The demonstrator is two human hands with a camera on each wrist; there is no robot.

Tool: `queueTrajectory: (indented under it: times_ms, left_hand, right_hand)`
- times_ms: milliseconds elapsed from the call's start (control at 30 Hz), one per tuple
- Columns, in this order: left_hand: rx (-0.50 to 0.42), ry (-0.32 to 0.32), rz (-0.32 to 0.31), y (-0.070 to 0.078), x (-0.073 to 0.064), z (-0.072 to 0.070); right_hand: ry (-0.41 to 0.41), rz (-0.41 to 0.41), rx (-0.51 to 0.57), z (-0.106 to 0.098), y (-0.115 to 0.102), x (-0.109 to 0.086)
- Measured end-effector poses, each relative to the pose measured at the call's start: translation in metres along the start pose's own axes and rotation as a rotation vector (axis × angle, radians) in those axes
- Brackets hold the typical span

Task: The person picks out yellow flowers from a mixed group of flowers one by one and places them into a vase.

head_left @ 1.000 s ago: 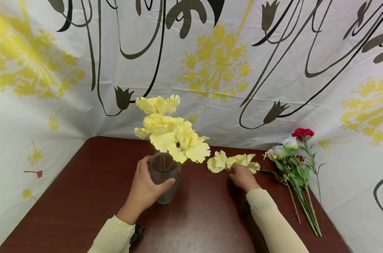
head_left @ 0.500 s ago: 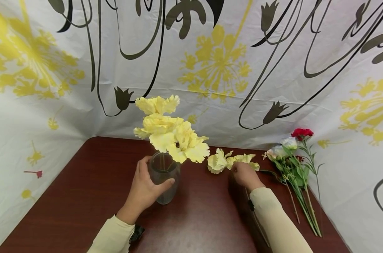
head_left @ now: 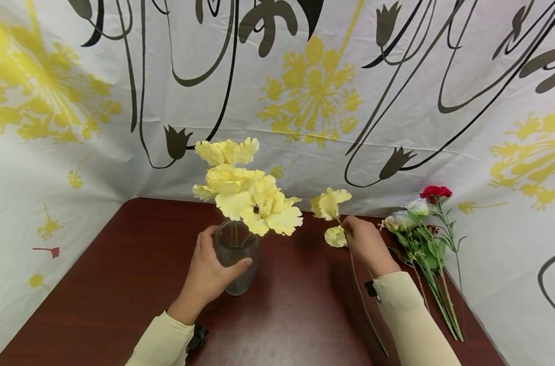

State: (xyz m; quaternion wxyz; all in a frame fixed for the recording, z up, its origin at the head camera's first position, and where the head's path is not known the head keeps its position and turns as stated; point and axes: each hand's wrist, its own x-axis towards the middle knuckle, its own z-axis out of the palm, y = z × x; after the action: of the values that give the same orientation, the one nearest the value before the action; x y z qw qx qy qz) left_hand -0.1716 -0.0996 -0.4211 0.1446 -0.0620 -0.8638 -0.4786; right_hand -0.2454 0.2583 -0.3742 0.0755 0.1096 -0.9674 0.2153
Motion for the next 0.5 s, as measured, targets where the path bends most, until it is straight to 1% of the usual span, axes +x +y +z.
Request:
queueTrajectory:
  times_ms: [267, 367, 500]
  left_hand:
    - [0.003, 0.0, 0.0, 0.001, 0.0, 0.0]
    - [0.003, 0.001, 0.001, 0.001, 0.0, 0.0]
    - [0.005, 0.002, -0.001, 0.001, 0.0, -0.001]
  right_hand:
    - [0.156, -0.12, 0.132, -0.012, -0.013, -0.01]
    - [0.204, -0.124, 0.224, -0.015, -0.018, -0.014]
    - [0.257, -0.103, 0.396, -0.016, -0.024, -0.018]
